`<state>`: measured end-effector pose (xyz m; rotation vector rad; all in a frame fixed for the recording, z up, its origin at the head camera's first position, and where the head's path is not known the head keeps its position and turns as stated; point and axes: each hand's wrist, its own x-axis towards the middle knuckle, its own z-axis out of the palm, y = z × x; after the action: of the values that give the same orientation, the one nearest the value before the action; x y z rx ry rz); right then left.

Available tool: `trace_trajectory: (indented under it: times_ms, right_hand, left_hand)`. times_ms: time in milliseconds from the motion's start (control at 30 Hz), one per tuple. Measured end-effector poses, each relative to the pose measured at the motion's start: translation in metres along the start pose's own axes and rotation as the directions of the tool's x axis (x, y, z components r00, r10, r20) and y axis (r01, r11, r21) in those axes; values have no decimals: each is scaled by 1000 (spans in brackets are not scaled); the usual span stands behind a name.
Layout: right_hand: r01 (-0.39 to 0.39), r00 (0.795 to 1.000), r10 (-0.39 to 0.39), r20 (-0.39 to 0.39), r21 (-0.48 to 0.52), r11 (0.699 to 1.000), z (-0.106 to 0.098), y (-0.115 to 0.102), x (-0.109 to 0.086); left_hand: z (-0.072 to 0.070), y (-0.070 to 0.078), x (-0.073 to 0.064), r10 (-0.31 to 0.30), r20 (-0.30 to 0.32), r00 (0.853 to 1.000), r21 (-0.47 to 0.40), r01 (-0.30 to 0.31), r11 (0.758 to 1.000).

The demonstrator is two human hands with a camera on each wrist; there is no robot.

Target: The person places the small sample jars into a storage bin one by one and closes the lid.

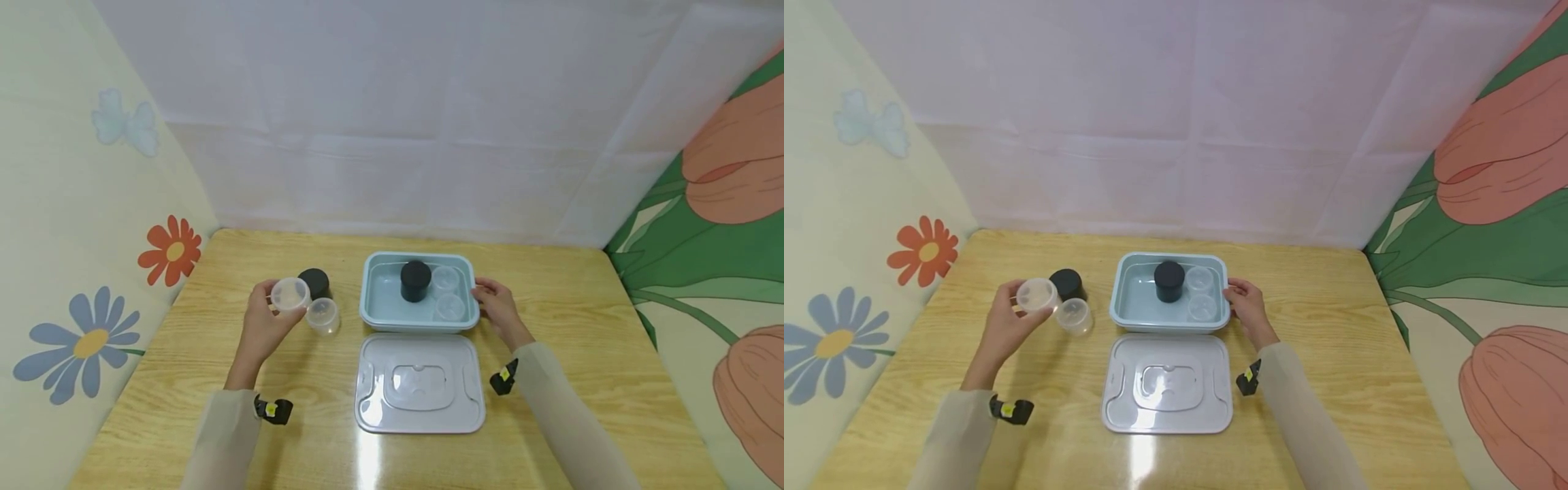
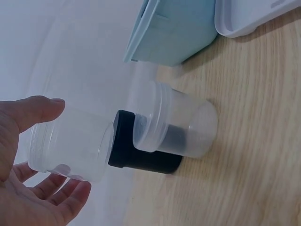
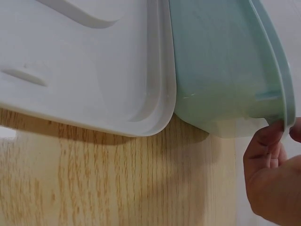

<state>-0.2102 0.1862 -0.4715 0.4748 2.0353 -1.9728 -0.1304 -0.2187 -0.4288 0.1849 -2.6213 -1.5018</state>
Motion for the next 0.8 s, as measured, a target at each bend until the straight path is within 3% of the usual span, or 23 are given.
trace_trajectory:
  times_ms: [800]
  right_hand:
    - [4, 1000, -4, -7, -2, 1000, 1, 1, 1]
  left_hand:
    - [34, 44, 21, 54, 112, 992, -38, -50, 998]
